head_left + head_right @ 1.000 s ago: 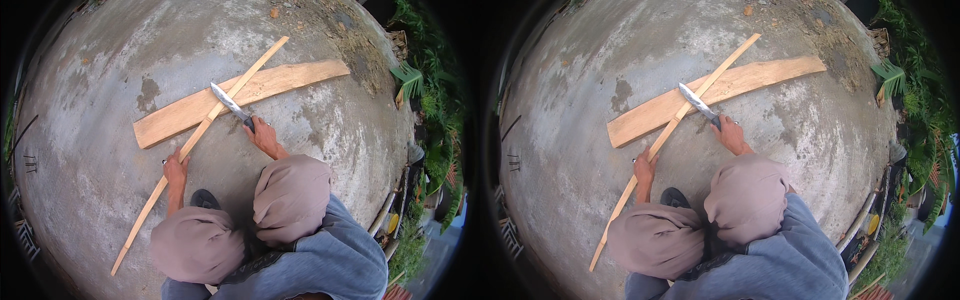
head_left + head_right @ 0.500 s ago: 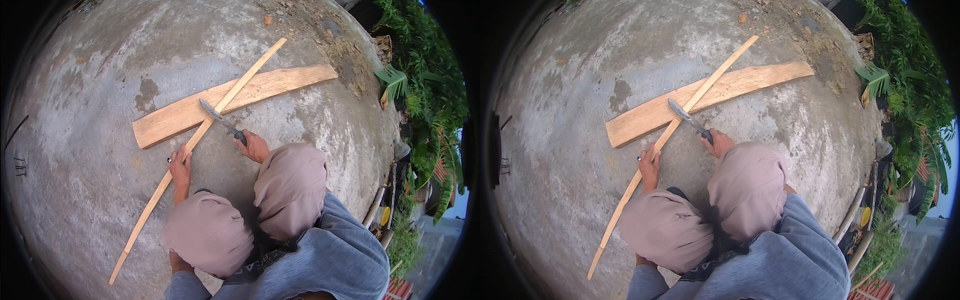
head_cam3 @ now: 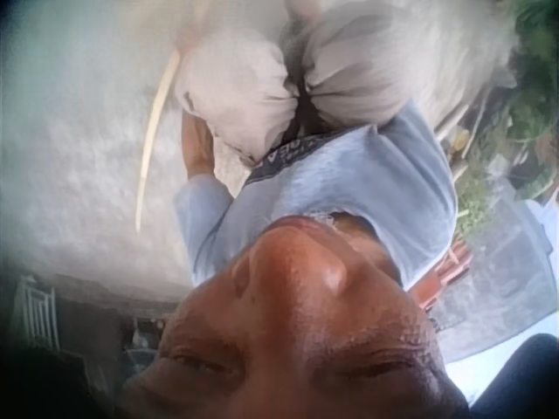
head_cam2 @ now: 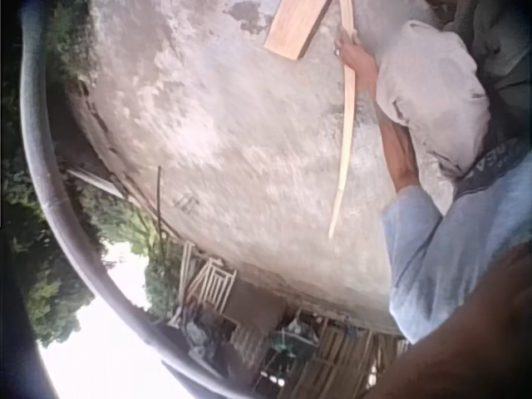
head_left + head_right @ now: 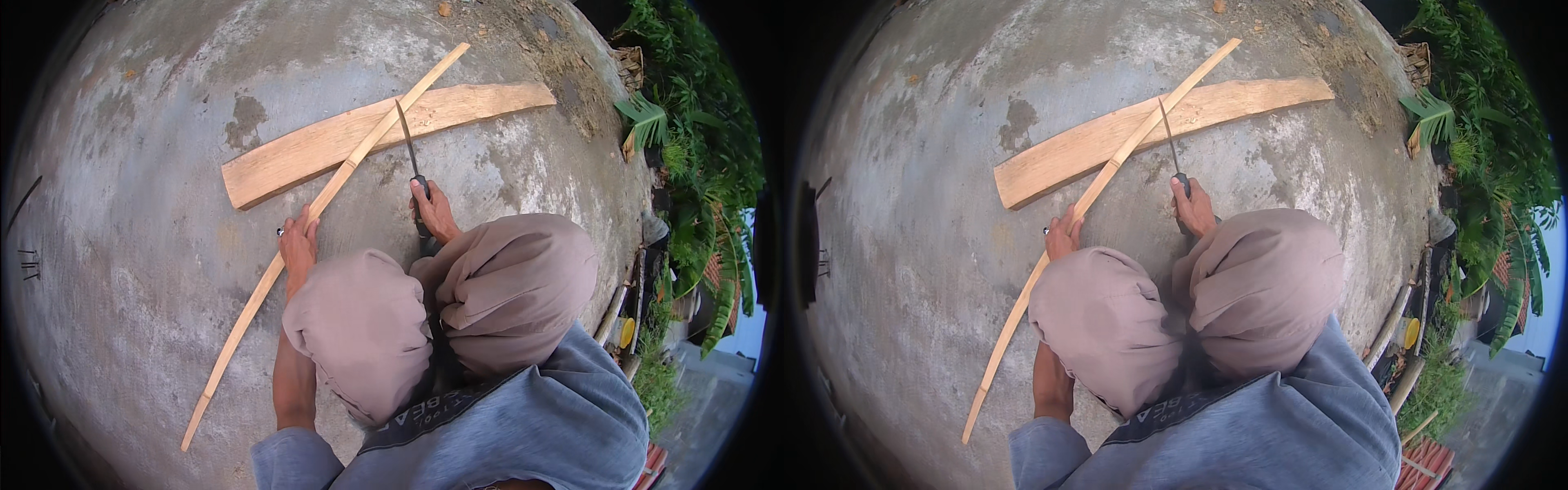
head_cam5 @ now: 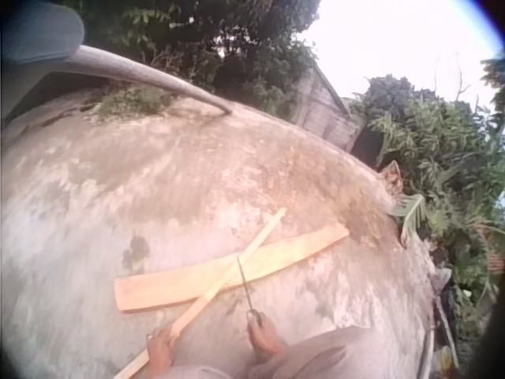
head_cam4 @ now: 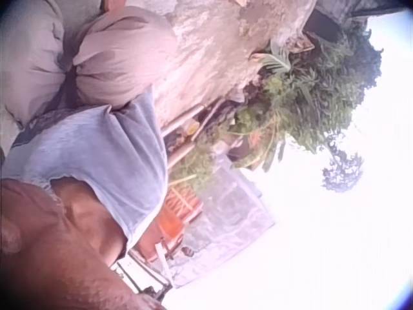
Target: The person picks up a machete and a long bamboo strip, then squats on the ground. They use the machete to repeatedly cut the bamboo strip into shorter pieces on a wooden plank.
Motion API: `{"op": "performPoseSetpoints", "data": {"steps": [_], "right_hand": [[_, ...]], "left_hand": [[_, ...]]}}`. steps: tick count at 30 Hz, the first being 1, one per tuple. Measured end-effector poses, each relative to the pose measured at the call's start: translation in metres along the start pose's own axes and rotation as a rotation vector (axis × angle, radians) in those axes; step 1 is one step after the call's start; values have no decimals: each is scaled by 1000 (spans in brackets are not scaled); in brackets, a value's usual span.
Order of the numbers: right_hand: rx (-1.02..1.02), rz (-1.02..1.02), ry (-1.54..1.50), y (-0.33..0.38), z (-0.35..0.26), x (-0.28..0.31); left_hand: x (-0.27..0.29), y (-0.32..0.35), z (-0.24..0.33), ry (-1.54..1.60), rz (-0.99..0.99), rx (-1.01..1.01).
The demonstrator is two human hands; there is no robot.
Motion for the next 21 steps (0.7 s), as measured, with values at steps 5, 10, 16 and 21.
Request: {"op": "performPoseSetpoints", "data": {"steps": [5,10,16,21], "right_hand": [[-50,92,-285,-15,-16,7],[-41,31,-282,-29,-13,-21],[46,-152,-183,-56,-17,-62],[32,-240,-258,-66,-6,-82]], "left_hand": [[14,7,12,-31,5,16],[16,2,12,-114,33,32],[17,-11,24,-254,-123,126],[10,-6,40,-358,64,-30]]}}
Point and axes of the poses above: each hand's wrist, its own y-axis away from the middle knuckle, its own x-axis out of the back of the hand, z = x × y, the point moved 9 cm from there along -y, towards the middle knuckle, and after that the axes turned 3 degrees about -y, right-handed, at the moved point
